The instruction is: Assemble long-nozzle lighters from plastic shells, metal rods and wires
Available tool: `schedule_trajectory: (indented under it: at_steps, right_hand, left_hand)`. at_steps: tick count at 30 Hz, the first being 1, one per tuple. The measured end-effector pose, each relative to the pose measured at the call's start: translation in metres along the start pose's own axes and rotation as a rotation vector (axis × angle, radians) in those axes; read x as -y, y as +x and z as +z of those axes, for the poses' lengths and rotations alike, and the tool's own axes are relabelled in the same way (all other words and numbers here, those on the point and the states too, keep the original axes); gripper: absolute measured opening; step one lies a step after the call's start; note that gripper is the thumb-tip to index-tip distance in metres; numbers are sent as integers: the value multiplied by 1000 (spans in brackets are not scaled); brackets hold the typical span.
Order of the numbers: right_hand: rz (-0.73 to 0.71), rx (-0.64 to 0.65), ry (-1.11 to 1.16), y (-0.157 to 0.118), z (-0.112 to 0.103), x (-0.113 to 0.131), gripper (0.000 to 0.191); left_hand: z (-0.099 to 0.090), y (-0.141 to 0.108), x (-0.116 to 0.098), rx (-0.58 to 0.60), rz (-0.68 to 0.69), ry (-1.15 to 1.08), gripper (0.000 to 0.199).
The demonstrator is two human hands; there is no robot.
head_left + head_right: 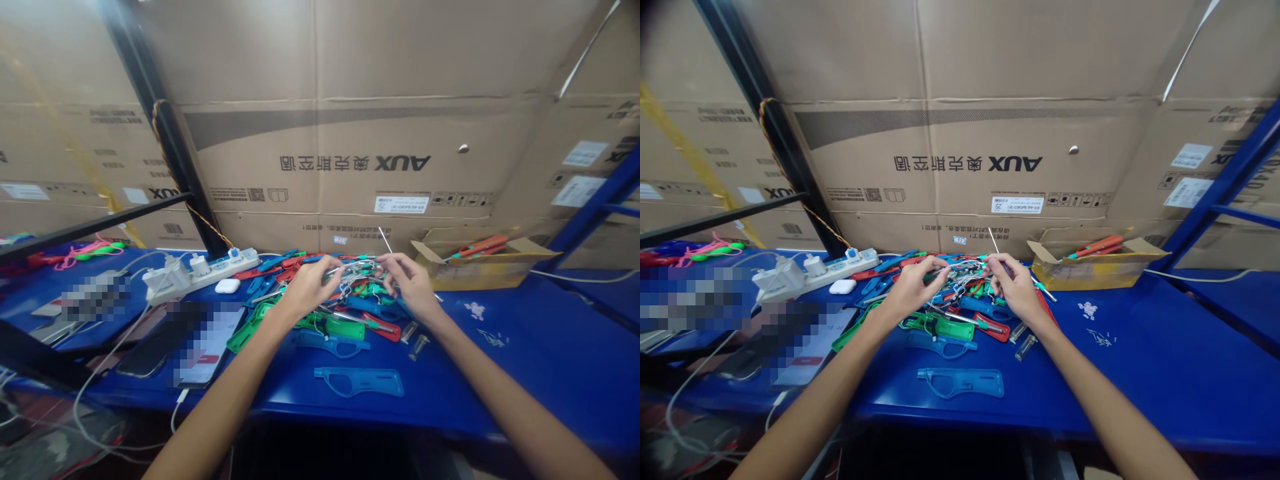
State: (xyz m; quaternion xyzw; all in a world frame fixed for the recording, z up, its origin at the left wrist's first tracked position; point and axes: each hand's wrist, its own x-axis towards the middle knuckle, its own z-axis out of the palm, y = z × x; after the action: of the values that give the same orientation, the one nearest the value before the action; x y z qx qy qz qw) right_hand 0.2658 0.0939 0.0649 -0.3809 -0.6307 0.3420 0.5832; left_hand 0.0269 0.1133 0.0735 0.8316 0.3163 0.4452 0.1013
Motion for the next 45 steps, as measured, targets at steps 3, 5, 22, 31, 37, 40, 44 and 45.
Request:
schedule_trajectory:
  at_steps: [3, 5, 22, 31, 37, 40, 44, 45]
  right_hand:
    - [-41, -24, -54, 1, -2, 3, 41]
    - [-60, -20, -103, 2, -6, 10, 40]
    - [-185, 37, -599, -152, 24, 2, 31]
    - [-204, 133, -521, -152, 18, 2, 15]
    - [-201, 138, -496, -152, 18, 2, 13]
    - [-201, 163, -492, -151, 18, 4, 12]
    - [-204, 177, -515, -153, 18, 3, 12]
    - [-204, 182, -526, -153, 18, 3, 13]
  left_hand:
    - [-3, 1, -3, 8, -4, 4, 15]
    - [-6, 1, -7, 10, -5, 9, 15]
    - [-10, -129, -52, 103, 77, -13, 14]
    - [-2, -133, -48, 175, 106, 4, 7]
    - [-2, -135, -49, 190, 134, 28, 9]
    - [-3, -135, -49, 193, 129, 26, 5]
    - [-3, -135, -49, 211, 103, 45, 7]
    - [-3, -135, -49, 209, 96, 53, 8]
